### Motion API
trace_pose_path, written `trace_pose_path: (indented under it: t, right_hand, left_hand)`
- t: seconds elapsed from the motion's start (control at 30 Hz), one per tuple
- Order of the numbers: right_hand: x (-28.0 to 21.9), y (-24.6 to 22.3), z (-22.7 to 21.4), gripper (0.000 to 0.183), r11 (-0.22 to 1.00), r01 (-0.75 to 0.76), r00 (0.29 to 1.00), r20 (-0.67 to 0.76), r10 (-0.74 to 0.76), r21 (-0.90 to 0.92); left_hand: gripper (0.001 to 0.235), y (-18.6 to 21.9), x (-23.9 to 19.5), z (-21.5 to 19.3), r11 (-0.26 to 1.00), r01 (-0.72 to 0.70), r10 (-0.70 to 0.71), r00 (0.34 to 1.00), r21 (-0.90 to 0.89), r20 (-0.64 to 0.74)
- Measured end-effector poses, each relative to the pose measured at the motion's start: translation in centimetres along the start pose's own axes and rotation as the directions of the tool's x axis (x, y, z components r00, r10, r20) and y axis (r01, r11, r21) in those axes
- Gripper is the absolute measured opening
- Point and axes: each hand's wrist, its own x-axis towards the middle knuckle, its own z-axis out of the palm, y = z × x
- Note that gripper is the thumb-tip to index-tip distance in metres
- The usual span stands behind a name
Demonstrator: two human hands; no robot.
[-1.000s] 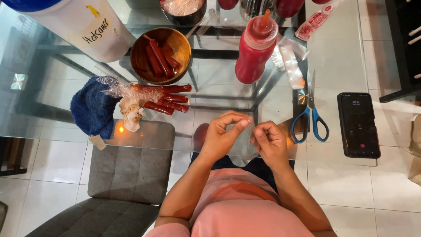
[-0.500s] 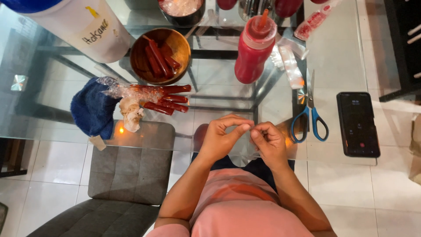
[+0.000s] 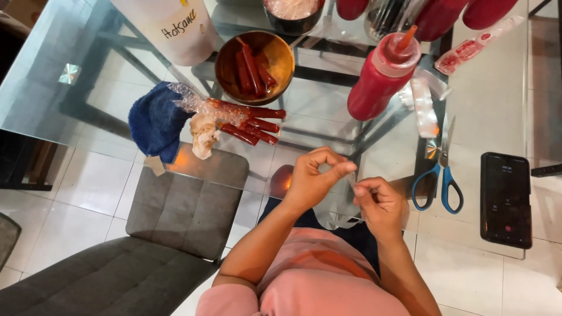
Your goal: The person fills clear plastic casings with red paste from a squeeze bottle, then ties off the ends to form individual sausage links. They repeat this process multiple times, placing finished links on the table.
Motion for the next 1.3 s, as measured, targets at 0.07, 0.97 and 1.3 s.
trace_pose_path:
  t: [0.07, 0.97, 1.3]
  right_hand:
    - [-0.1, 0.0, 0.3, 0.009, 0.999, -0.004, 1.0, -0.021, 0.005, 0.041]
    - [-0.2, 2.1, -1.4, 0.017, 0.981, -0.181, 0.98, 0.095, 0.174, 0.066]
    - [0.0, -1.5, -1.4, 0.015, 0.936, -0.338, 0.941, 0.071, 0.332, 0.096]
  left_hand:
    - [0.018, 0.9, 0.1, -0.4, 1.0, 0.024, -0.025, 0.998, 0.011, 0.053]
    - [0.042, 3.8, 0.0, -0.6, 0.98, 0.2, -0.2, 0.979, 0.009, 0.023]
    - [0.04, 4.1, -1.7, -4.5, -0.025, -0.728, 0.5, 0.585, 0.685, 0.639]
